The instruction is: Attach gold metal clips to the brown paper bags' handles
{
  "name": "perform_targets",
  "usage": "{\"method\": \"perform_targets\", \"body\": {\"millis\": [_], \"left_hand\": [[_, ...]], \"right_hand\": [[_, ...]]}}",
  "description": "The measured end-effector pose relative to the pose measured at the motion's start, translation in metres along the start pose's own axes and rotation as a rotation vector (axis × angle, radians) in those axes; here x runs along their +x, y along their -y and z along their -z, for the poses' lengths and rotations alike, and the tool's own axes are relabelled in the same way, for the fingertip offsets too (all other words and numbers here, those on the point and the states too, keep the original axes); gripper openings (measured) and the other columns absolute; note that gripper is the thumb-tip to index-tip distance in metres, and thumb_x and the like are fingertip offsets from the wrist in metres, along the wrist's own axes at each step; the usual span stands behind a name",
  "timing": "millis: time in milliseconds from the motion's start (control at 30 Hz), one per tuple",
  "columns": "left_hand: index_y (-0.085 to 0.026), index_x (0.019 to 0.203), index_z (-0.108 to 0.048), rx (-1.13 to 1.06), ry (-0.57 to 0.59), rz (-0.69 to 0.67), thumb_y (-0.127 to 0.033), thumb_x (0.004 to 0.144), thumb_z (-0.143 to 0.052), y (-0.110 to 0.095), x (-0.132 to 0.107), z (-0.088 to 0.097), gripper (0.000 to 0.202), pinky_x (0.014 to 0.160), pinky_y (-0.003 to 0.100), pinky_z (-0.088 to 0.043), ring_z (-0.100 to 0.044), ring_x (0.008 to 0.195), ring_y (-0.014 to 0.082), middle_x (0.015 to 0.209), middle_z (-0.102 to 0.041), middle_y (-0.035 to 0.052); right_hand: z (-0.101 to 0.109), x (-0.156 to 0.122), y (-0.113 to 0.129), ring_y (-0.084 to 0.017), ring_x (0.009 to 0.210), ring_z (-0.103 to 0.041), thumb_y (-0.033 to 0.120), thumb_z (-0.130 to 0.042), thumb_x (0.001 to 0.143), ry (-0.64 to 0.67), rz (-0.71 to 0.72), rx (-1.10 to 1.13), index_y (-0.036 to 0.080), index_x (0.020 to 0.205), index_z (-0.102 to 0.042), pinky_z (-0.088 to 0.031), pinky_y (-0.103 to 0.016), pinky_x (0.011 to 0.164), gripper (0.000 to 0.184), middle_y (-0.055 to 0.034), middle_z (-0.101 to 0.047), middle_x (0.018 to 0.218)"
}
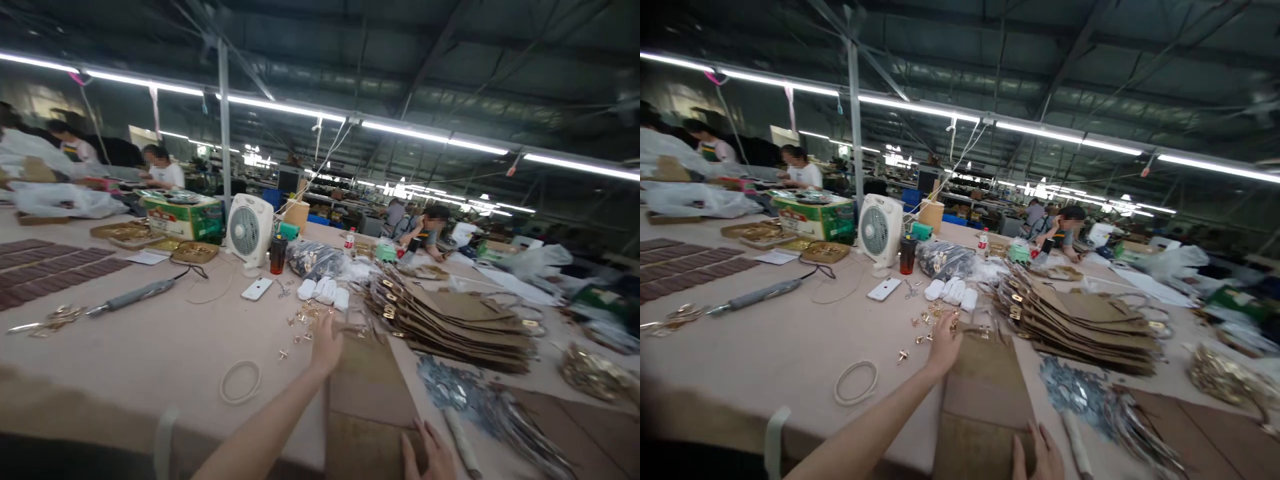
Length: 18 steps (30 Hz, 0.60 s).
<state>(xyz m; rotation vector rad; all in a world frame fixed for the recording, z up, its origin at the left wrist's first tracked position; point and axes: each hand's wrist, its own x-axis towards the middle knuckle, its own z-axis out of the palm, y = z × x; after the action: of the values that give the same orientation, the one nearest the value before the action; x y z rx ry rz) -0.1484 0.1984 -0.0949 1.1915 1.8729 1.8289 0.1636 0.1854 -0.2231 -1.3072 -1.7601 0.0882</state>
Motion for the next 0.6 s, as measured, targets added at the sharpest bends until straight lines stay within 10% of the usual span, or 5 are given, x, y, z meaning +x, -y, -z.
{"method": "perform_targets", "body": {"millis": [200, 367, 600], "left_hand": [[-0.024, 0.119, -0.07, 0.062, 0.125, -0.05, -0.042, 0.088, -0.055, -0.001, -0.072, 0.024, 0.038, 0.098, 0.046, -0.059, -0.071, 0.108, 0.0271, 0.132, -0.07, 0.0072], [-0.034, 0.103, -0.076, 0.213, 0.313, -0.029, -0.057, 0.08, -0.058, 0.017, -0.089, 0.015, 0.038, 0.098, 0.049, -0.059, -0.074, 0.105, 0.0331, 0.111, -0.08, -0.0005], [-0.035, 0.095, -0.073, 0.236, 0.615, -0.121, -0.045, 0.074, -0.058, 0.022, -0.103, -0.005, 0.028, 0.088, 0.045, -0.063, -0.076, 0.101, 0.0351, 0.099, -0.082, 0.0009]], "right_hand": [[0.024, 0.001, 0.057, -0.037, 0.123, -0.061, 0.049, -0.057, 0.096, -0.1, -0.034, 0.126, 0.028, 0.122, -0.068, -0.053, -0.061, 0.104, 0.035, -0.0163, -0.065, 0.13], [0.039, 0.042, 0.121, -0.028, 0.12, -0.063, 0.029, -0.065, 0.091, 0.117, -0.071, 0.412, 0.031, 0.125, -0.068, -0.053, -0.047, 0.107, 0.034, -0.0086, -0.067, 0.128], [-0.001, 0.064, 0.158, -0.021, 0.1, -0.071, 0.029, -0.072, 0.087, 0.398, -0.161, 0.703, 0.029, 0.115, -0.078, -0.056, -0.032, 0.091, 0.029, -0.0007, -0.078, 0.108]]}}
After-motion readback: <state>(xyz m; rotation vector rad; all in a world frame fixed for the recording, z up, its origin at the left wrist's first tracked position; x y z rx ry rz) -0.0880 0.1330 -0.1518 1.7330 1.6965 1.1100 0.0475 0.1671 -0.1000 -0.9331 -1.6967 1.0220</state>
